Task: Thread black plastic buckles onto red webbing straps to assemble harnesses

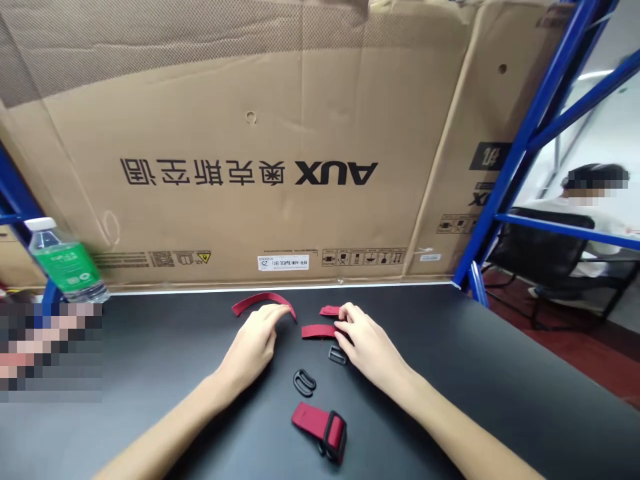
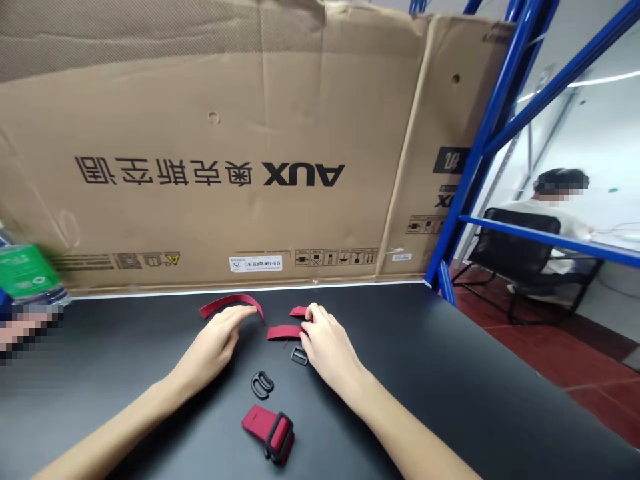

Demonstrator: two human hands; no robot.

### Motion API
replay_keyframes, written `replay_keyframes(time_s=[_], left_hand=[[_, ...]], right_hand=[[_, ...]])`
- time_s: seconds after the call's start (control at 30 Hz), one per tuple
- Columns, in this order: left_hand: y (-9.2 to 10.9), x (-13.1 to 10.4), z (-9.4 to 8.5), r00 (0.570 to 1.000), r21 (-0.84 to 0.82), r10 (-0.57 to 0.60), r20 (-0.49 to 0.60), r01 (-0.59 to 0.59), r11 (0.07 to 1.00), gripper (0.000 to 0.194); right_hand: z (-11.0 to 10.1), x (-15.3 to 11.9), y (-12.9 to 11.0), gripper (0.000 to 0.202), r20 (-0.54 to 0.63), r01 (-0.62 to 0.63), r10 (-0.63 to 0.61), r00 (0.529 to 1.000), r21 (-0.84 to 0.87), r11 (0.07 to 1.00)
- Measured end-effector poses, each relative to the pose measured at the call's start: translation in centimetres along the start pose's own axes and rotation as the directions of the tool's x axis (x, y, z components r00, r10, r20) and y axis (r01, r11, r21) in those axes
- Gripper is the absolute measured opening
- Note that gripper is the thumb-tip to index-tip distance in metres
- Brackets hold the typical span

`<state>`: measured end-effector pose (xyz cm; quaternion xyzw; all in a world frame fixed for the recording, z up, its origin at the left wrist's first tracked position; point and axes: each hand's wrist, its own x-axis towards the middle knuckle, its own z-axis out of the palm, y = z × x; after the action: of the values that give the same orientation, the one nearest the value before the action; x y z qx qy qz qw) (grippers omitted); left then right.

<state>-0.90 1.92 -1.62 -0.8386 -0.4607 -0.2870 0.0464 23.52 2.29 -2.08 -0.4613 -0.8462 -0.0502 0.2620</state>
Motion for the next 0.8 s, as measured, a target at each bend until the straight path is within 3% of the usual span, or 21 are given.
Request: replay_keyframes(time_s=[0.1, 0.17, 0.33, 0.47, 0.53, 0.67, 0.73, 0.8], left_hand=[[-0.8, 2.0, 0.3, 0.991, 0.107, 0.126, 0.052, -0.131, 0.986, 0.049], [-0.9, 3.2, 0.4, 0.982, 0.119, 0.179, 0.066, -0.186, 0.975, 0.035], [-0.2, 4.8, -0.3, 0.973, 0.137, 0.227, -0.041, -0.220, 0.966, 0.027], [2.1, 5.4, -2.0, 0.944, 0.116, 0.232, -0.233, -0.210, 0.971, 0.023], [4.0, 5.8, -3.0, 0.886, -0.049, 0.270, -0.376, -0.310, 0.950, 0.017], [7.6, 6.1, -4.2, 0.878, -0.322, 0.286, -0.383, -0.417, 0.850, 0.011], [8.5, 5.7, -4.1, 0.888, -0.376, 0.266, -0.374, -0.408, 0.832, 0.010], [8.6, 4.8, -3.3, 0.898, -0.373, 0.158, -0.411, -0.324, 0.869, 0.021]], right_hand=[[0.3, 0.0, 0.8, 0.024, -0.009, -0.038, 0.037, 0.999, -0.039, 0.999], [0.2, 0.1, 1.0, 0.020, -0.031, -0.068, 0.067, 0.997, -0.007, 0.998], [-0.8, 0.5, -0.3, 0.022, -0.096, -0.068, 0.105, 0.990, 0.330, 0.941], [-1.2, 0.7, -1.9, 0.031, -0.073, -0.034, 0.108, 0.991, 0.656, 0.754], [-1.4, 0.7, -2.6, 0.038, -0.093, -0.011, 0.129, 0.987, 0.769, 0.639], [-2.0, 0.6, -3.5, 0.032, -0.088, 0.001, 0.206, 0.975, 0.920, 0.392], [-2.4, 0.8, -3.4, 0.031, -0.115, 0.001, 0.327, 0.938, 0.945, 0.327], [-2.9, 1.1, -3.0, 0.031, -0.189, 0.020, 0.506, 0.842, 0.947, 0.320]])
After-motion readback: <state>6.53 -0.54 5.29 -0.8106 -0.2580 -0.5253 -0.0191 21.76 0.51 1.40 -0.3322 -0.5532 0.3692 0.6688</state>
